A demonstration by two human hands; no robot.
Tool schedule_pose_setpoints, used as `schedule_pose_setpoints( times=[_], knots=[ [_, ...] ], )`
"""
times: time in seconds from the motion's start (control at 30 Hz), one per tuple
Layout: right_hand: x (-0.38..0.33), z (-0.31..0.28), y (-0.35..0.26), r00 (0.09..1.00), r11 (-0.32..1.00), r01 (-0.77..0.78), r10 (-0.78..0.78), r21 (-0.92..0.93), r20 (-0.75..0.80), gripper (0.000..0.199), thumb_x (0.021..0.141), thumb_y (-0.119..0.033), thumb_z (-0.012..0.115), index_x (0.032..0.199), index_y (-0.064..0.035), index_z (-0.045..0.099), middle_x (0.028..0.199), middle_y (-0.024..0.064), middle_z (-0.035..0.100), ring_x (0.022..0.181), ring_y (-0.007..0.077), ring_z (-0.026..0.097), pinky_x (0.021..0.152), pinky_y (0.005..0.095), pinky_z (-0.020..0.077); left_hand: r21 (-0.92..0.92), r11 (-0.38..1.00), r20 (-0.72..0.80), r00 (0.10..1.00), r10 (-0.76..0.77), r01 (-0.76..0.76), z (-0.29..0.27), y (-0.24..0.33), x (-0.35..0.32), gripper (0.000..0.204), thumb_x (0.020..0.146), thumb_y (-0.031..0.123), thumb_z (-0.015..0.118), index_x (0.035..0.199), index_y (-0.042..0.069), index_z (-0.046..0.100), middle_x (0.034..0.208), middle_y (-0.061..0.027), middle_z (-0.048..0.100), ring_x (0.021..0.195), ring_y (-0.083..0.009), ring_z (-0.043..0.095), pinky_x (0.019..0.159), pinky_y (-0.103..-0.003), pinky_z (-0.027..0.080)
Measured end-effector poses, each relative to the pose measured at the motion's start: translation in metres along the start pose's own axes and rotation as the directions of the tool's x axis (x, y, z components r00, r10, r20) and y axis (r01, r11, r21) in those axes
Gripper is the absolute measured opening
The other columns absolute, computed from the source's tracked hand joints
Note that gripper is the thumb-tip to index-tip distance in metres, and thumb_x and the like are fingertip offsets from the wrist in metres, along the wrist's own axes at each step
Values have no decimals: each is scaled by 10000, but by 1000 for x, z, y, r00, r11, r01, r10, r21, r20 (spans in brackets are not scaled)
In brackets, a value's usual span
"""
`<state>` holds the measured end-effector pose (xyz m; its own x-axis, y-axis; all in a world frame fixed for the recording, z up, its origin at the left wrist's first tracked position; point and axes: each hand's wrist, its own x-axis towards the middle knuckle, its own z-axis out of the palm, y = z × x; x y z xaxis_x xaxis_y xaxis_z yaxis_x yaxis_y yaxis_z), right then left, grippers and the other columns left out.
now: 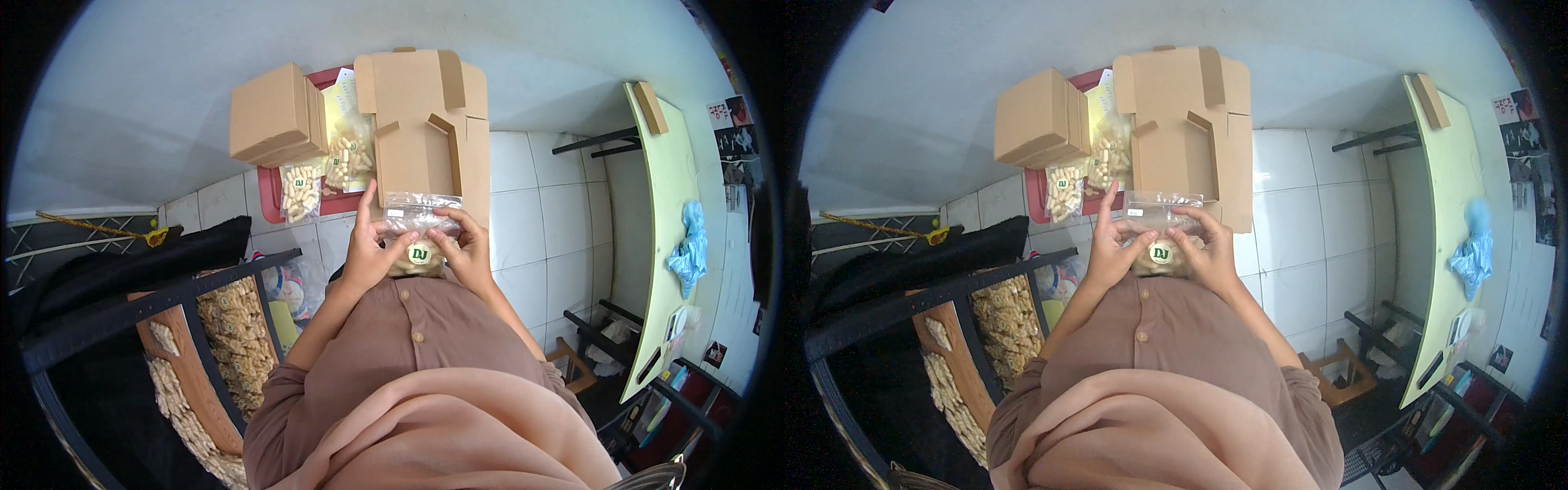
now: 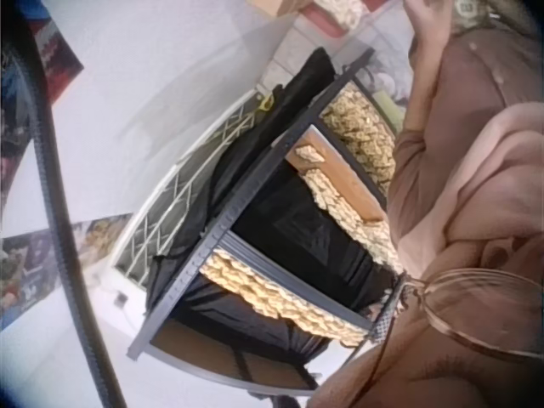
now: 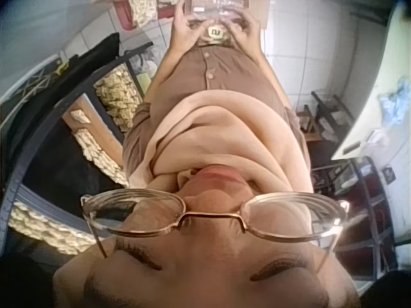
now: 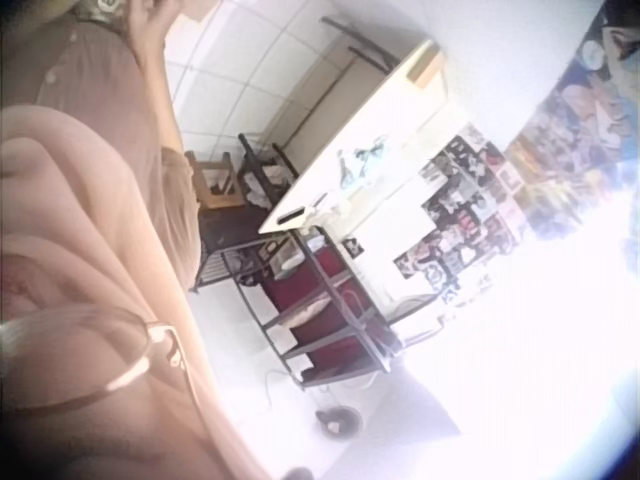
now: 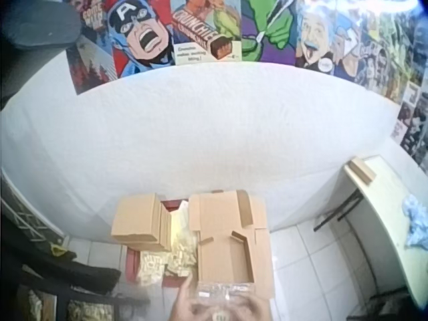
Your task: The person folds a flat cardboard sheet into a box shape, reaches into a storage rack to retrieve several plastic bags containing food snacks, and places the bags inside the box before closing it.
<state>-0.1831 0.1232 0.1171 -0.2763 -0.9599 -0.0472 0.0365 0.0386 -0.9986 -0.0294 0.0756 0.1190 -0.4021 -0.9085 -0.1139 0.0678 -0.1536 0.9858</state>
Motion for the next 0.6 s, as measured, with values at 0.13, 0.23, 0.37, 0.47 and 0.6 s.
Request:
schedule_pose_setpoints(
  times=[0.13,0.23,0.37,0.47,0.6],
  knots=[
    [-8,-10,1,941,943,-329,322,49,105,268,746,-80,685,987,16,616,910,95,634,803,129,590,704,255,481,-46,989,13,990,-139,140,-5,5,-9,738,848,41,507,1396,44,13,816,-144,645,841,-179,623,779,-266,450],
    [-11,-19,-3,927,963,-230,261,-143,269,368,689,-117,740,1010,14,615,911,101,623,836,147,584,705,270,480,120,982,26,989,-147,143,-7,4,-17,525,866,78,497,1330,33,255,899,-156,624,836,-161,607,794,-258,440],
    [-7,-27,1,893,954,-204,274,-220,357,508,600,-193,808,1027,6,616,887,104,615,842,183,586,735,292,477,194,946,148,946,-288,258,-22,-10,-22,309,840,128,561,1131,43,499,1092,-158,488,988,-159,505,839,-261,407],
    [-4,-30,8,890,963,-139,224,-232,397,509,604,-222,807,1025,-4,621,921,106,607,875,211,588,775,301,469,595,803,159,977,-144,22,-21,-10,-28,306,786,176,643,1051,53,553,1162,-141,370,1085,-210,409,909,-314,359],
    [-5,-33,12,901,823,83,179,-561,396,468,658,-139,778,1041,37,576,1024,93,559,937,160,553,814,274,454,659,724,250,967,43,-203,-29,-26,-21,418,725,206,717,1067,46,538,1215,-167,390,1163,-271,384,987,-382,295]
  ],
)
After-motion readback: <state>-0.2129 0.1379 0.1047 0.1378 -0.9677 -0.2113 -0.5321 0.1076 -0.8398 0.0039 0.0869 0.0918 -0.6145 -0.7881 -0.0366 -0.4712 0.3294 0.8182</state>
